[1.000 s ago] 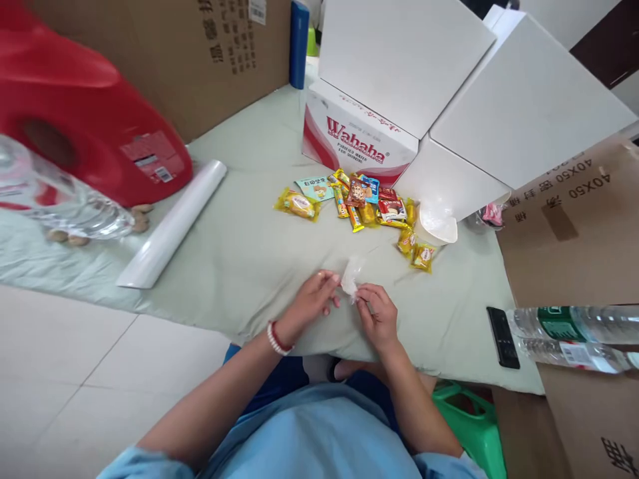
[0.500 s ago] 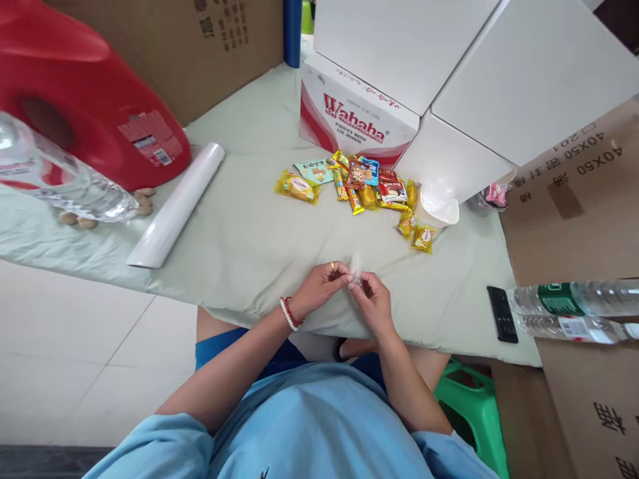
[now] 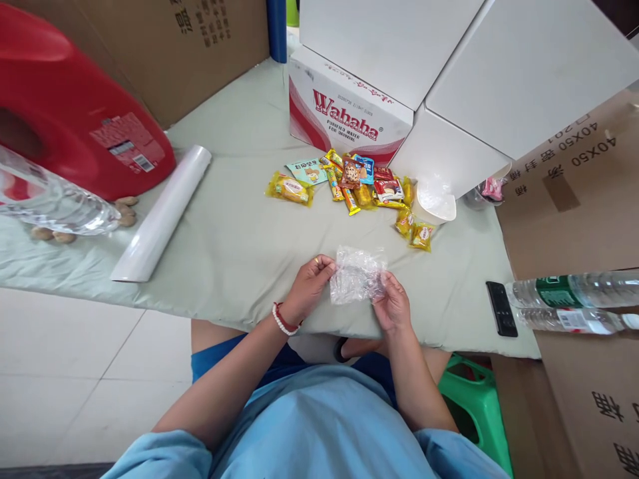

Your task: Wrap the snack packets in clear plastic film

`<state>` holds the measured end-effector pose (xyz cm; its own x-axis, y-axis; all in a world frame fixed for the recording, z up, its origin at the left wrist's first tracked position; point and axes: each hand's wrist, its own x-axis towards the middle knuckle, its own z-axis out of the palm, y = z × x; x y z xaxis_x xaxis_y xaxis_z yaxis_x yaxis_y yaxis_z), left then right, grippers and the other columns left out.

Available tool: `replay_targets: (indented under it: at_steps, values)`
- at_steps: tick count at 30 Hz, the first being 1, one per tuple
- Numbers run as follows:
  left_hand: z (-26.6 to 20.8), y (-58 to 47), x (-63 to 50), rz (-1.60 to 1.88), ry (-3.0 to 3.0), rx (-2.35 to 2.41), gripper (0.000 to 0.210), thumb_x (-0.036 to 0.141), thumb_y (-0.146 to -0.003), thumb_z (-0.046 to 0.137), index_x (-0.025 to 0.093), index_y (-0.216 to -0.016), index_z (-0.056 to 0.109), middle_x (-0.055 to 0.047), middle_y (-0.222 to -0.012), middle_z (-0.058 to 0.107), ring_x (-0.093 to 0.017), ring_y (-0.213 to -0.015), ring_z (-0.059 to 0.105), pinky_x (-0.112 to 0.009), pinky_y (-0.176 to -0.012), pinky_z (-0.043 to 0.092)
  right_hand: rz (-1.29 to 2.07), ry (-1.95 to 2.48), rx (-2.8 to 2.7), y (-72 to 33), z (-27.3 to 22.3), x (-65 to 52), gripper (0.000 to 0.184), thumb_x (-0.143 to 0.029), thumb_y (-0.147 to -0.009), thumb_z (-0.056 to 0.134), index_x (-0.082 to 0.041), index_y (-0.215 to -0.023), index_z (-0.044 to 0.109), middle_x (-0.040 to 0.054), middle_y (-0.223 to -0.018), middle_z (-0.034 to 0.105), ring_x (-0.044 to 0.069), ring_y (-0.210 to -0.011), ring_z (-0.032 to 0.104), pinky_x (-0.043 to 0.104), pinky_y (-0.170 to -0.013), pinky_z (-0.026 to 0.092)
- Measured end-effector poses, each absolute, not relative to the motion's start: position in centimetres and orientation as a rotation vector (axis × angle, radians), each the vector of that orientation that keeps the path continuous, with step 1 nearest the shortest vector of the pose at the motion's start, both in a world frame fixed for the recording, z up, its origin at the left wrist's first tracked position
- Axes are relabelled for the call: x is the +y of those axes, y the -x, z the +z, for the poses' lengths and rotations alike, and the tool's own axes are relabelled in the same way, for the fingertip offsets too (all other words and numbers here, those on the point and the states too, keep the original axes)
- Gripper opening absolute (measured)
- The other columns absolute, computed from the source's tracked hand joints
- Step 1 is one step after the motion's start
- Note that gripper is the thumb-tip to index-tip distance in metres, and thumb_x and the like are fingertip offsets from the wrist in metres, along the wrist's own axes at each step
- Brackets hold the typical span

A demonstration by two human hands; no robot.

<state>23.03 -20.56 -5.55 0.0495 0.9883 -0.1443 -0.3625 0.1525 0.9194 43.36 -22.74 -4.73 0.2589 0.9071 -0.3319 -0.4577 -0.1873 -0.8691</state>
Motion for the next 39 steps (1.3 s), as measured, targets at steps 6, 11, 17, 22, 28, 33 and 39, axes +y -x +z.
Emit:
replay_targets:
  at_steps: [6, 11, 17, 22, 28, 33, 39]
  values:
    - [-3.2, -23.7, -22.5, 1.395, -1.043, 1.306, 0.024, 0.045, -0.089, 0.071, 0.022, -0.094, 0.065, -0.004, -0.097, 0.063, -0.018, -0.088, 0.060, -0.029, -0.077, 0.050, 0.916, 1.328, -0.896, -43.5, -3.4, -23.9, 0.030, -0.049, -0.082, 0.084, -0.023, -0.097, 0.078, 0.0019, -0.093, 0.075, 0.018, -0.086, 0.065, 0.032, -0.082, 0.052]
    - [-1.4, -25.8, -23.8, 1.186, -0.994, 0.999, 0.042, 0.056, -0.083, 0.079, 0.021, -0.103, 0.065, -0.006, -0.103, 0.066, -0.021, -0.096, 0.064, -0.030, -0.076, 0.054, 0.720, 1.316, -1.364, -42.3, -0.7, -25.0, 0.009, -0.035, -0.093, 0.077, -0.026, -0.095, 0.080, 0.0019, -0.090, 0.070, 0.018, -0.086, 0.063, 0.031, -0.077, 0.049]
    - [-1.6, -26.1, -23.7, 1.299, -0.832, 0.947, 0.034, 0.050, -0.083, 0.082, 0.020, -0.084, 0.068, -0.003, -0.095, 0.062, -0.017, -0.091, 0.059, -0.027, -0.079, 0.052, 0.935, 1.292, -1.238, -41.5, -0.7, -25.1, 0.015, -0.038, -0.087, 0.084, -0.025, -0.089, 0.076, 0.0000, -0.085, 0.065, 0.016, -0.079, 0.057, 0.030, -0.073, 0.047]
    - [-1.9, -24.2, -24.1, 1.230, -0.566, 0.870, 0.042, 0.054, -0.075, 0.090, 0.019, -0.081, 0.067, -0.003, -0.089, 0.066, -0.015, -0.086, 0.060, -0.027, -0.079, 0.052, 1.182, 1.278, -0.834, -42.6, -0.7, -24.7, 0.036, -0.049, -0.075, 0.090, -0.024, -0.087, 0.068, -0.0039, -0.074, 0.058, 0.012, -0.065, 0.049, 0.027, -0.064, 0.044]
    - [-2.1, -23.2, -24.3, 1.180, -0.515, 0.903, 0.054, 0.070, -0.079, 0.081, 0.021, -0.094, 0.063, -0.005, -0.104, 0.069, -0.019, -0.096, 0.067, -0.032, -0.083, 0.056, 1.185, 1.293, -0.790, -42.9, 0.2, -24.9, 0.037, -0.051, -0.074, 0.090, -0.025, -0.085, 0.066, -0.0050, -0.070, 0.054, 0.012, -0.061, 0.045, 0.026, -0.058, 0.040]
    - [-2.1, -24.6, -24.1, 1.080, -0.611, 1.018, 0.055, 0.066, -0.077, 0.082, 0.020, -0.103, 0.065, -0.006, -0.101, 0.069, -0.018, -0.085, 0.065, -0.030, -0.074, 0.052, 1.206, 1.279, -0.882, -42.4, 0.4, -25.3, 0.037, -0.050, -0.072, 0.092, -0.023, -0.083, 0.069, -0.0038, -0.071, 0.059, 0.012, -0.063, 0.048, 0.026, -0.061, 0.041]
    - [-2.5, -23.0, -22.8, 1.221, -0.644, 1.224, 0.034, 0.054, -0.087, 0.066, 0.021, -0.078, 0.060, 0.004, -0.060, 0.052, -0.010, -0.049, 0.041, -0.026, -0.049, 0.032, 1.210, 1.300, -0.690, -44.9, 0.0, -25.6, 0.036, -0.044, -0.068, 0.095, -0.022, -0.083, 0.070, -0.0052, -0.071, 0.057, 0.009, -0.060, 0.044, 0.022, -0.055, 0.037]
